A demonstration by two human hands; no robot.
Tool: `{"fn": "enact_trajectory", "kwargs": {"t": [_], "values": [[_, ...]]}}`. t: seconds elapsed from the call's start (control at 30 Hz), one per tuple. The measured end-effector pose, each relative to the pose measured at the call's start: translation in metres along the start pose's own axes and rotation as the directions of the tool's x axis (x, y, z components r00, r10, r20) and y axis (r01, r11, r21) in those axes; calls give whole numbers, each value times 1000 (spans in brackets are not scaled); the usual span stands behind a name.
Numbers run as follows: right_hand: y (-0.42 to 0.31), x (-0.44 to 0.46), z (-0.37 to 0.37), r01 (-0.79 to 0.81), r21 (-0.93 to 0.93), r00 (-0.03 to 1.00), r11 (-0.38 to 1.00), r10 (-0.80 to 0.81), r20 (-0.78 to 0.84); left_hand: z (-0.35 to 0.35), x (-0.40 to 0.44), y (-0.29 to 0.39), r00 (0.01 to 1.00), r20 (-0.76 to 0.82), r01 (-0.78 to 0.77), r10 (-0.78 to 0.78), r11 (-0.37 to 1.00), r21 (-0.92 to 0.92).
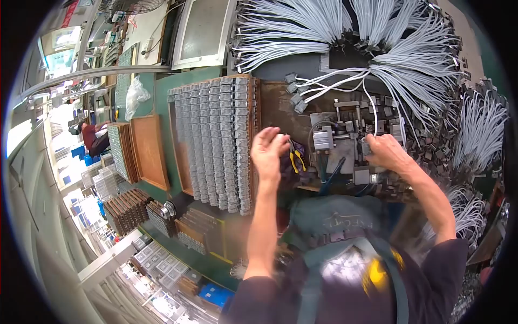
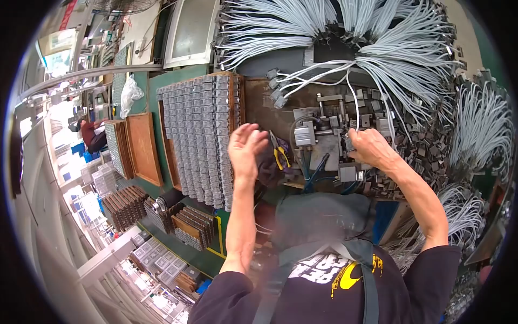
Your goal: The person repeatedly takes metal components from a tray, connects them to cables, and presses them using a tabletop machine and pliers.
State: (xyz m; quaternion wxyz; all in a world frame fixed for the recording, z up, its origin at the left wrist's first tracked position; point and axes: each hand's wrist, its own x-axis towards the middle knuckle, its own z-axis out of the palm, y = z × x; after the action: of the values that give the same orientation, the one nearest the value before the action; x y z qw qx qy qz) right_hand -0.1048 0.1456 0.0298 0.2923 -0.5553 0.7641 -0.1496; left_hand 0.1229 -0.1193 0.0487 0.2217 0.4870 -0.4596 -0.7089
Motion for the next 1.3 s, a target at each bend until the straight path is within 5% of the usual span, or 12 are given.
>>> {"fn": "enact_trajectory", "kwargs": {"t": [0.1,0.27,0.37,0.43,0.5,0.57,0.77,0.9,1.03,1.07,1.17,1.3], "values": [[2,15,23,3,-42,999,999,-1,44,-41,26,42,979,-107,-155,171,977,148],[9,21,22,-3,-71,998,997,7,61,-213,128,98,668,-202,-447,716,603,661],[5,-3,47,-86,-134,991,987,71,-113,-347,200,113,789,-489,-85,373,854,514],[-15,-28,31,-42,35,957,999,51,-286,-394,218,122,855,-518,225,15,890,397],[-15,-55,1,-88,179,820,980,173,-545,-439,239,104,925,-348,210,-151,968,139],[34,-95,-6,-522,397,636,755,655,-408,-417,230,99,954,-276,162,-117,976,145],[56,-103,21,-429,345,785,835,533,-314,-412,239,92,949,-306,134,-74,975,180],[49,-111,7,-403,-55,678,914,258,-688,-404,240,87,935,-352,116,-35,971,210],[8,-102,-19,-229,390,672,892,435,-600,-396,226,89,903,-428,91,13,971,221],[-15,-94,-39,-356,668,694,654,663,-280,-395,221,90,871,-487,77,62,963,260],[-27,-88,-51,-213,309,955,927,264,-132,-378,201,110,860,-501,50,96,962,269],[-15,-90,-40,-45,158,997,986,55,-57,-290,164,127,912,-346,-186,222,973,134]]}}
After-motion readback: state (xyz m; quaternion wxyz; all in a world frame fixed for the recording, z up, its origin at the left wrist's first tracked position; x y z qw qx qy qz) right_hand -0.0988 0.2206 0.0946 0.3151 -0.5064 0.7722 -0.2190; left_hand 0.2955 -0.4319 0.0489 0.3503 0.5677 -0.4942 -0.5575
